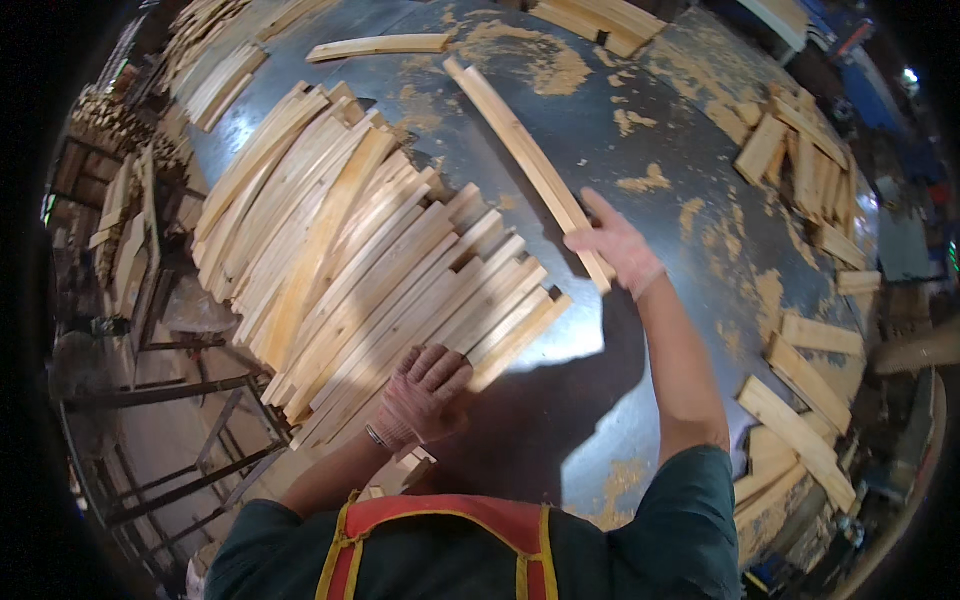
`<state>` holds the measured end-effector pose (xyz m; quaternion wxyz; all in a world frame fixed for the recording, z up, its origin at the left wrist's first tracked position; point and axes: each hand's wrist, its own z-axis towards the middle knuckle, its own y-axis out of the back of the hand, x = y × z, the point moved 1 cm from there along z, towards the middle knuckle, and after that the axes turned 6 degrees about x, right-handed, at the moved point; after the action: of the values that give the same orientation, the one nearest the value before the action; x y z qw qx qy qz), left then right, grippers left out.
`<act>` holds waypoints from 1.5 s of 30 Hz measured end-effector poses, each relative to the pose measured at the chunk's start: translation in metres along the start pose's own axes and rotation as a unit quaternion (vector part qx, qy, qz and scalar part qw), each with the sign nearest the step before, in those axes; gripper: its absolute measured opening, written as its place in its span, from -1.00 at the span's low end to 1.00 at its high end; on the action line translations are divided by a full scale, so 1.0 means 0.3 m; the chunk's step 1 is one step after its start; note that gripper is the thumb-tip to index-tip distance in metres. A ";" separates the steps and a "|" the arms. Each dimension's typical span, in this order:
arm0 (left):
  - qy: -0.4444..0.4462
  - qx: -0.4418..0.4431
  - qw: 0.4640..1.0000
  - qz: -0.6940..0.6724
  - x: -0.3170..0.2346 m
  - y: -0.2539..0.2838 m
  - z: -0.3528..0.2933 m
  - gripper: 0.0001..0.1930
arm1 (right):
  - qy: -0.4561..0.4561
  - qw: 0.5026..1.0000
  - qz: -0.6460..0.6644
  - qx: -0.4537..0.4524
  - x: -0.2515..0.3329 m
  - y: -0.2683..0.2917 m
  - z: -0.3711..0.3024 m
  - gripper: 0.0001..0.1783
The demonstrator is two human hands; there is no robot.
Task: The person picks up thin wooden planks from a pile on a metal table and stacks them neatly. The person handles the wood by hand, aligning the pieces into a growing stack on the left side of the workspace.
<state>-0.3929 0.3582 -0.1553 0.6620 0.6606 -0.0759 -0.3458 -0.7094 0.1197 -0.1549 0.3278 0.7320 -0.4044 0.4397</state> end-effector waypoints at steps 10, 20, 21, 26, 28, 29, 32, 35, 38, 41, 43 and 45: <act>-0.027 0.051 0.998 0.038 -0.008 -0.008 -0.042 -0.28 | 0.014 0.906 0.369 -0.207 -0.286 -0.665 -0.887 0.04; 0.026 0.139 0.986 -0.089 -0.046 0.012 -0.199 -0.12 | -0.100 0.969 0.210 0.083 -0.344 -0.996 -0.867 -0.48; 0.025 0.146 0.982 -0.119 -0.071 0.043 -0.204 -0.12 | -0.109 0.958 0.264 0.025 -0.321 -0.938 -0.878 -0.62; -0.042 0.073 0.995 0.054 -0.200 0.020 -0.239 -0.25 | -0.096 0.877 0.440 -0.168 -0.461 -0.839 -0.714 -0.50; -0.035 0.020 0.995 0.097 -0.179 -0.069 -0.239 -0.24 | -0.090 0.901 0.399 -0.148 -0.381 -0.850 -0.643 -0.53; -0.033 -0.005 0.992 0.119 -0.162 -0.120 -0.247 -0.24 | -0.073 0.886 0.435 -0.145 -0.344 -0.852 -0.634 -0.52; -0.028 0.080 0.993 0.088 -0.163 -0.048 -0.213 -0.23 | -0.122 0.797 0.581 -0.108 -0.378 -0.811 -0.659 -0.45; -0.045 0.092 0.995 0.007 -0.155 0.008 -0.226 -0.34 | -0.120 0.854 0.505 -0.026 -0.398 -0.776 -0.678 -0.47; -0.042 0.046 0.998 -0.029 -0.167 -0.054 -0.276 -0.32 | -0.053 0.899 0.408 -0.147 -0.290 -0.831 -0.689 -0.40; -0.025 0.083 0.994 -0.059 -0.163 -0.057 -0.262 -0.31 | -0.038 0.913 0.361 -0.186 -0.244 -0.859 -0.694 -0.37; -0.004 0.090 0.995 -0.045 -0.191 -0.091 -0.258 -0.31 | -0.056 0.908 0.360 -0.206 -0.317 -0.860 -0.707 -0.39; -0.021 0.103 0.994 0.005 -0.218 -0.081 -0.252 -0.30 | -0.068 0.894 0.386 -0.217 -0.373 -0.867 -0.728 -0.39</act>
<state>-0.4084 0.4594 -0.1632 0.5902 0.7176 -0.1284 -0.3469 -0.5952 0.4555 -0.2019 0.2550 0.4573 -0.7614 0.3823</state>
